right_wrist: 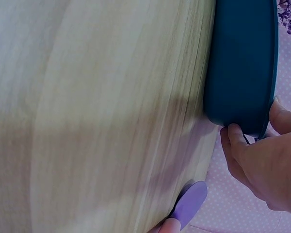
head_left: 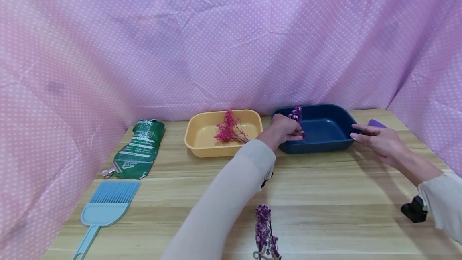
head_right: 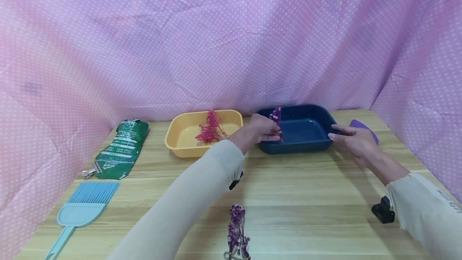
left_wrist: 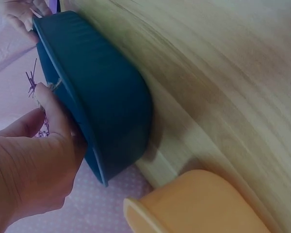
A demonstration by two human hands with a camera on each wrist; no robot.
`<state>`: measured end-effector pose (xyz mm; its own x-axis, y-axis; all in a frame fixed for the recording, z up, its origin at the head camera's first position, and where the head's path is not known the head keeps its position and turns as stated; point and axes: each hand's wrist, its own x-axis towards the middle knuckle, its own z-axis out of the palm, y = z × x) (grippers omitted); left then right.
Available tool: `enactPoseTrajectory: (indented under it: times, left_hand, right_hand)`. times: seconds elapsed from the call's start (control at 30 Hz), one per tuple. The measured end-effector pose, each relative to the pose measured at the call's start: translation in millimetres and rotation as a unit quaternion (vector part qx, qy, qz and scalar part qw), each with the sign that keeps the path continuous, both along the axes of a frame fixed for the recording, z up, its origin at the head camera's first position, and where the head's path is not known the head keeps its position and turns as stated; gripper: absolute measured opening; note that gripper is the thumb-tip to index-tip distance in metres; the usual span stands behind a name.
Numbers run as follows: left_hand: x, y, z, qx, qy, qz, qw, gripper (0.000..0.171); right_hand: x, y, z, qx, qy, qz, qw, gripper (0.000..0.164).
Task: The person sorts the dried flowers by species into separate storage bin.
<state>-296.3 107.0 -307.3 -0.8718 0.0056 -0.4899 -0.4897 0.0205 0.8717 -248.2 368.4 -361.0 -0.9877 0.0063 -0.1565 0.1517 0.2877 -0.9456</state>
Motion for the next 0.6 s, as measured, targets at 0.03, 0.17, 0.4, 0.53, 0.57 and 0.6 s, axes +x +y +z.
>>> enactPoseTrajectory:
  times: [0.03,0.17,0.4,0.53,0.57,0.6]
  left_hand:
    - [0.1,-0.4,-0.7,0.002,0.000,-0.001,1.0000,0.013]
    - [0.3,-2.3,-1.9,0.002,-0.001,-0.003,1.0000,0.006]
    - [-0.2,-10.1,-2.5,0.008,0.016,-0.008,0.9998,0.021]
    - [2.0,-17.6,0.8,0.010,0.021,-0.028,0.9993,0.021]
    - [2.9,-19.5,1.9,0.009,0.023,-0.034,0.9991,0.020]
    - [4.0,-21.2,3.0,0.009,0.024,-0.038,0.9990,0.019]
  right_hand:
    - [0.0,-0.1,0.1,-0.009,-0.001,-0.001,1.000,0.022]
    - [-0.2,-1.7,1.3,-0.015,-0.001,-0.002,1.000,0.022]
    - [-0.9,-2.5,0.8,-0.003,0.005,-0.001,1.000,0.022]
    - [-0.4,-1.4,1.3,0.014,0.004,0.001,1.000,0.028]
    - [-0.2,-0.8,1.7,0.018,0.002,-0.001,1.000,0.029]
    - [0.2,-0.2,2.0,0.022,0.000,-0.003,1.000,0.032]
